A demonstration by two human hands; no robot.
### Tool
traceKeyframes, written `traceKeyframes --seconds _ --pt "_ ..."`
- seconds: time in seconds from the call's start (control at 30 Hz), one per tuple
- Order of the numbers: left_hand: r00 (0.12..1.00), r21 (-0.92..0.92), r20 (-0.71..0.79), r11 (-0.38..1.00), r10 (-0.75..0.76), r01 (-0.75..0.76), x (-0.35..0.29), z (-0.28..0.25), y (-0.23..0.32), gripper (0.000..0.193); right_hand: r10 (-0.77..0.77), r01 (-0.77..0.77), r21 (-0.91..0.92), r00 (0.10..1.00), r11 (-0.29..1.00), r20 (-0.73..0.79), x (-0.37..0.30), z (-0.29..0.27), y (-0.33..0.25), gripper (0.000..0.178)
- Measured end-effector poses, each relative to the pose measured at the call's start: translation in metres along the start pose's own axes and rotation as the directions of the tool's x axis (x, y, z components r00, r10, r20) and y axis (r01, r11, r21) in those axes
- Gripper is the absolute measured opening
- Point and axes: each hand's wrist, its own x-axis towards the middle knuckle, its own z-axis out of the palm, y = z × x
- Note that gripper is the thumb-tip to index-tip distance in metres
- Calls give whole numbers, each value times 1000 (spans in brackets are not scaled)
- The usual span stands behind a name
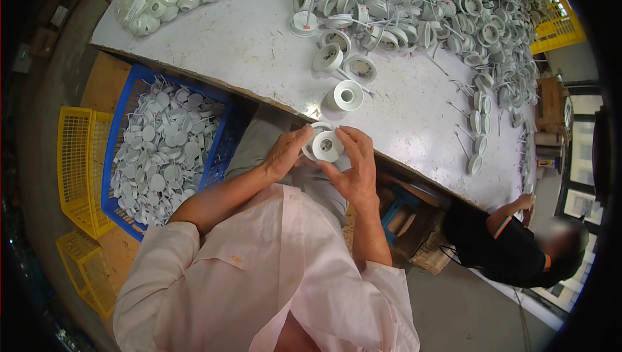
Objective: The person gathers LED light modules on the table, then repeatedly picks up an LED light unit and a plastic ring cover, presses the cover onto the light unit by hand, and arranges the assembled lights in rows on the table.
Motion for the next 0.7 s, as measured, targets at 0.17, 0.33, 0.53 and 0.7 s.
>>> traceKeyframes --seconds 0.17,0.33,0.53,0.7 --pt "995 96 55 992 78 -83 -1 -4 -1 53 52 -51 -24 997 998 53 4 10 -4 70" --pt "994 148 44 983 103 -109 -8 2 10 38 76 -76 28 997 997 4 -3 8 3 69" --pt "994 236 24 966 106 -109 -10 11 13 29 444 -415 372 896 831 7 -17 21 18 39" --pt "987 314 6 937 161 -155 -5 9 3 28 456 -405 398 889 823 -39 -17 31 24 21"
